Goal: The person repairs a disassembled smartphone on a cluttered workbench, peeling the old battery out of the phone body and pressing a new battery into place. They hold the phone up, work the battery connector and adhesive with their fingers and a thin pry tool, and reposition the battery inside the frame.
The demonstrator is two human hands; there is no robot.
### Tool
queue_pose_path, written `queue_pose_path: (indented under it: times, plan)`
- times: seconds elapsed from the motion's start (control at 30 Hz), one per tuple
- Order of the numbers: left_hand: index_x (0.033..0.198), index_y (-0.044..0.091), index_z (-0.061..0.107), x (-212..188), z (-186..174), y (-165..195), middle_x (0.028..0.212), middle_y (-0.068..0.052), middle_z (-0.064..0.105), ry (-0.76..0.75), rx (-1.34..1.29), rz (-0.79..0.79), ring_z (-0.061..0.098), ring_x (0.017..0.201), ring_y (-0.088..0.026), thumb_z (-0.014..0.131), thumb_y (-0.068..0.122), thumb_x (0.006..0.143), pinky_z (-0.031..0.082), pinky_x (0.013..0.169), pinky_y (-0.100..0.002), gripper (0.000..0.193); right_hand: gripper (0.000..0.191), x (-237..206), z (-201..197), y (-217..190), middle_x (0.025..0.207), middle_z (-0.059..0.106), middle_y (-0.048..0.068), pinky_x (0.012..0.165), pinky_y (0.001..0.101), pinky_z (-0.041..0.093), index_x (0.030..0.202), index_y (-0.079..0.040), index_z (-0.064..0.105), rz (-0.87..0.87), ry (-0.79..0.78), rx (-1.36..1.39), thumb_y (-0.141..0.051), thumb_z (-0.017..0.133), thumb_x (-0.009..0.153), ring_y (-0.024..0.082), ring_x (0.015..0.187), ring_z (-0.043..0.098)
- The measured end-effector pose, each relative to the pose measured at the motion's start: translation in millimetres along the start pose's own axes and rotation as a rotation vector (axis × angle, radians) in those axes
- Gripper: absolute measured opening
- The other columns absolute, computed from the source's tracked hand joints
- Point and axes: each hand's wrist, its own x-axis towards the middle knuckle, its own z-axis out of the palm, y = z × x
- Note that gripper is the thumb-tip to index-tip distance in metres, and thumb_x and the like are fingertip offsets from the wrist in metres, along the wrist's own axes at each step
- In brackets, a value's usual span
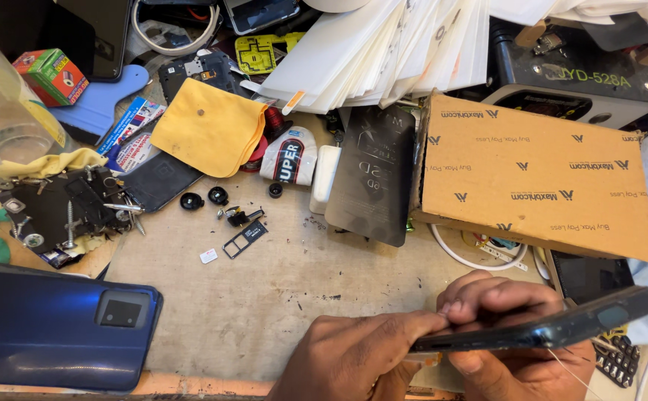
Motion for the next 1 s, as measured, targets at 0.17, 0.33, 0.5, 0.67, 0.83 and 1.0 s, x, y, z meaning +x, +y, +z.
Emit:
queue_pose_path:
  times: [0.17, 0.33, 0.5, 0.67, 0.83, 1.0]
  plan:
    - [0.130, 0.001, 0.063, 0, -1, -3, 0.106, -0.016, 0.076, -0.009, 0.001, 0.055, 0.081, 0.091, -0.026, 0.065, -0.006, 0.093, 0.065, 0.077, -0.036, 0.038, 0.041, -7, -2, -1, 0.096, 0.067, 0.022, 0.090, 0.0512, 0.058, 0.113, 0.004, 0.060, 0.026, 0.021, 0.008, -0.003, 0.091, 0.087, 0.030, 0.097, 0.068]
    - [0.129, -0.001, 0.064, 0, -3, -4, 0.104, -0.017, 0.076, -0.018, 0.004, 0.069, 0.080, 0.086, -0.025, 0.068, -0.007, 0.090, 0.063, 0.073, -0.035, 0.040, 0.044, 0, 7, -3, 0.094, 0.066, 0.021, 0.093, 0.0514, 0.057, 0.117, 0.002, 0.058, -0.015, 0.002, 0.017, -0.003, 0.090, 0.087, 0.028, 0.093, 0.067]
    - [0.129, -0.001, 0.064, 1, -6, -1, 0.105, -0.017, 0.076, -0.032, -0.011, 0.063, 0.080, 0.085, -0.023, 0.070, -0.006, 0.088, 0.063, 0.073, -0.034, 0.042, 0.040, -2, 13, -1, 0.092, 0.064, 0.019, 0.090, 0.0502, 0.057, 0.111, 0.000, 0.054, -0.038, 0.032, -0.009, -0.002, 0.088, 0.089, 0.026, 0.092, 0.065]
    - [0.128, -0.001, 0.063, 3, -5, 0, 0.105, -0.018, 0.075, -0.010, 0.008, 0.095, 0.079, 0.087, -0.024, 0.069, -0.007, 0.087, 0.064, 0.074, -0.035, 0.042, 0.036, -5, 7, 4, 0.093, 0.064, 0.020, 0.089, 0.0503, 0.056, 0.109, 0.002, 0.055, -0.050, 0.010, 0.064, 0.000, 0.086, 0.092, 0.026, 0.092, 0.065]
    - [0.129, -0.001, 0.063, 4, -5, 2, 0.104, -0.016, 0.075, -0.011, 0.025, 0.089, 0.079, 0.088, -0.024, 0.067, -0.008, 0.086, 0.064, 0.076, -0.036, 0.044, 0.032, 2, -3, 2, 0.095, 0.066, 0.021, 0.092, 0.0518, 0.054, 0.111, 0.003, 0.057, -0.010, -0.112, 0.122, 0.003, 0.084, 0.093, 0.029, 0.096, 0.065]
    - [0.122, -0.001, 0.065, 3, -6, 4, 0.092, -0.015, 0.074, -0.048, -0.006, 0.007, 0.077, 0.074, -0.023, 0.070, -0.007, 0.081, 0.061, 0.066, -0.036, 0.042, 0.023, 17, -18, 11, 0.095, 0.071, 0.023, 0.086, 0.0516, 0.056, 0.110, 0.002, 0.061, -0.033, -0.257, 0.201, 0.004, 0.080, 0.095, 0.030, 0.093, 0.067]
